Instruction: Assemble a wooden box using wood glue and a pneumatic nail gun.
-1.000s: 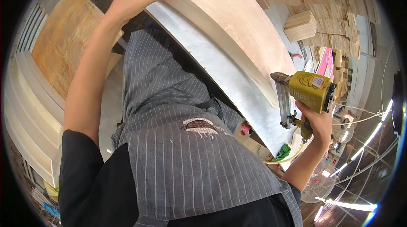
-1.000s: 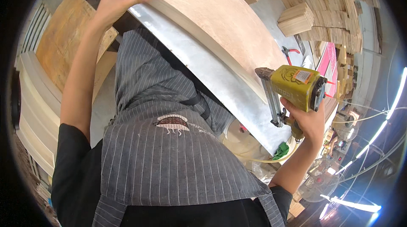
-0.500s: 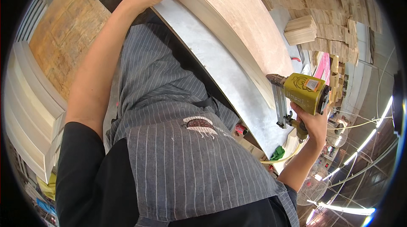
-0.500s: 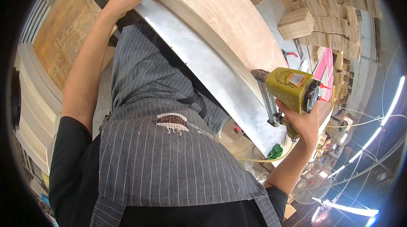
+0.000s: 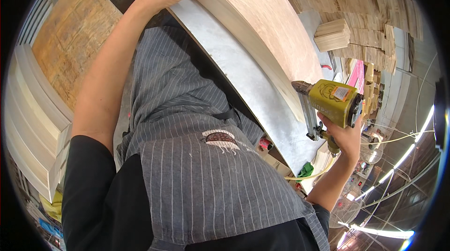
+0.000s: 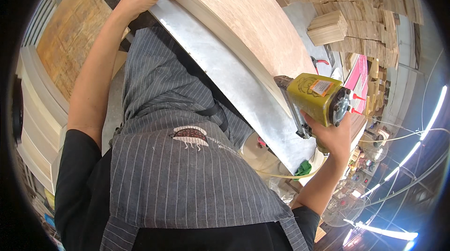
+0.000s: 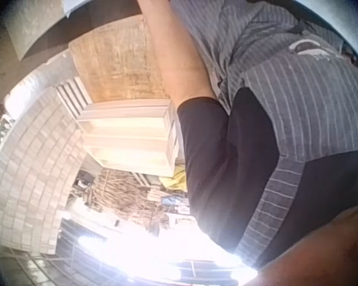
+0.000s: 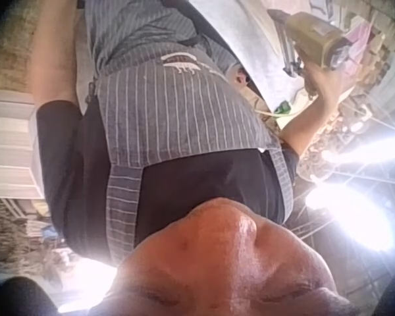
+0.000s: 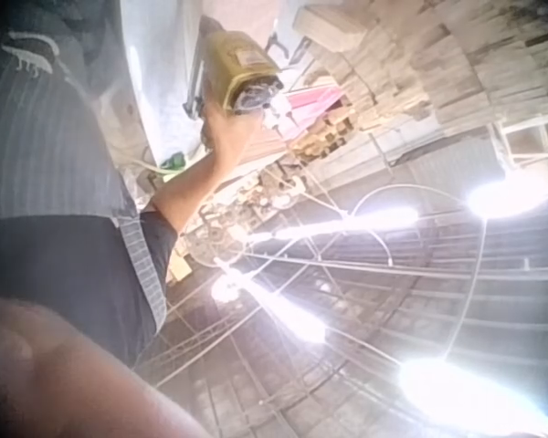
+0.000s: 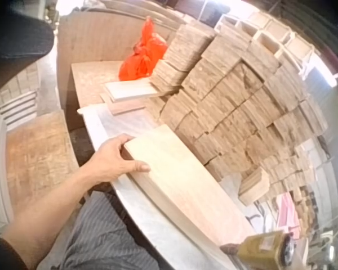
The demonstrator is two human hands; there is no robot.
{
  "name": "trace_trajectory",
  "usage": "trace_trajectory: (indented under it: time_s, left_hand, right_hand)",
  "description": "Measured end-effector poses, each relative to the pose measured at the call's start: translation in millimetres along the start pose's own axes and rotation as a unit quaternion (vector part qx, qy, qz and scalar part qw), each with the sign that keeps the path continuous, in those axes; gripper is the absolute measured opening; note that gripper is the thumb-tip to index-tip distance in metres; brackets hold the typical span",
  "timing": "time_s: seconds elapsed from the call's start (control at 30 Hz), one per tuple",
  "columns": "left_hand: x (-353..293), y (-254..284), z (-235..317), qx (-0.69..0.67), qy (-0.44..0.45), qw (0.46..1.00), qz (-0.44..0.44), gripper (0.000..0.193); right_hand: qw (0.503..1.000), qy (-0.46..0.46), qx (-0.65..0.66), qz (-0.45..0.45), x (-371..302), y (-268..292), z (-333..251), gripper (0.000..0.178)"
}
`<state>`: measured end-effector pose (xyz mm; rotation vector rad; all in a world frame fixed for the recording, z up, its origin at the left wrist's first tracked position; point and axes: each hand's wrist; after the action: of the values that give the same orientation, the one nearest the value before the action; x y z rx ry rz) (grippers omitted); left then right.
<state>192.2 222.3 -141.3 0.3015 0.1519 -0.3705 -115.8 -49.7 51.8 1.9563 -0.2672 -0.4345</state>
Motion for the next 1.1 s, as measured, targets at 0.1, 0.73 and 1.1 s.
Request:
trace_trajectory:
  time_s: [0.1,0.73,1.1]
  left_hand:
    - [-2.5,0.8,4.6,0.015,0.002,1.000,0.006,0.083]
    - [6.4,-7.7,-19.7,0.078,-0.101,0.990,0.055,0.099]
    - [9.1,-11.1,-23.0,0.088,-0.106,0.988,0.074,0.094]
  right_hand:
    - [0.998,0.057,-0.014,-0.005,0.9,-1.0,-3.2,0.036]
    - [0.994,0.106,-0.006,-0.034,80.3,-12.0,-81.8,0.043]
    - [0.990,0.117,-0.028,-0.071,93.1,-13.6,-87.4,0.043]
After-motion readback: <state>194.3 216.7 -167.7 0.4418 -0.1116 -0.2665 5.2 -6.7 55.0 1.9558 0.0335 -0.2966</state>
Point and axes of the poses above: each hand's wrist, its own x-axis towards the middle knuckle, its own y-axis out of the back of the hand, z = x × y, and after that the axes turned 14 degrees about y, right-handed
